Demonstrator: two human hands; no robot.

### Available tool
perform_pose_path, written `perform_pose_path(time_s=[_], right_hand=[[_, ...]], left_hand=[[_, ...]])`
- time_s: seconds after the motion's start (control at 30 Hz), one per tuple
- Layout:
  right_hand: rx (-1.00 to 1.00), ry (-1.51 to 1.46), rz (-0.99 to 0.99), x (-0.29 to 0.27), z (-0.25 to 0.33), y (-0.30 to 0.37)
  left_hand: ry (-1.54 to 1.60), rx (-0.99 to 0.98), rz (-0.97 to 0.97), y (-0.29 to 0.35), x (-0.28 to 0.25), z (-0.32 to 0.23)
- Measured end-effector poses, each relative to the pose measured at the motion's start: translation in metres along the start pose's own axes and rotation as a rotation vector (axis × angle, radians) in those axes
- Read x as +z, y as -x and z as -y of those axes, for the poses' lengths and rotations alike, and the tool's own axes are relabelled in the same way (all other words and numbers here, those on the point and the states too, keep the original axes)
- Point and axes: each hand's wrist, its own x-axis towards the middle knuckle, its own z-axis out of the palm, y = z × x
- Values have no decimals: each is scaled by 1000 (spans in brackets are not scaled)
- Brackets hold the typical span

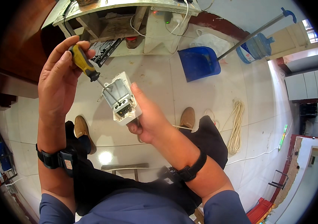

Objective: The person uses a screwdriver to open a white power strip, removes an internal cover, and inserts electrical wires into the terminals.

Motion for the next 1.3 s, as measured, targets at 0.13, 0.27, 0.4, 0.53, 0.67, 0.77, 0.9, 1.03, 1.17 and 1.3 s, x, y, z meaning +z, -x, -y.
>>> perform_pose_path(time_s=[0.13,0.27,0.4,0.53,0.67,0.77,0.9,1.03,1.17,1.3], right_hand=[[2,2,30,-2,0,0],[9,-6,41,-2,0,0],[2,14,12,1,0,1],[29,5,37,-4,0,0],[9,27,17,-2,-1,-1],[10,23,32,0,-1,-1],[9,18,20,1,0,0],[26,25,54,-1,1,1],[30,11,62,-4,0,0],[6,33,-16,0,-2,-2]], left_hand=[[40,-7,-36,0,-3,2],[25,-17,-9,-1,-3,1],[112,-2,-12,-1,-1,3],[3,35,41,-3,-8,5],[170,-25,-29,-1,1,4],[159,11,11,-2,-10,6],[215,-58,6,-1,3,-3],[257,13,100,-3,-14,9],[215,-42,0,-2,-2,2],[249,16,83,-5,-16,12]])
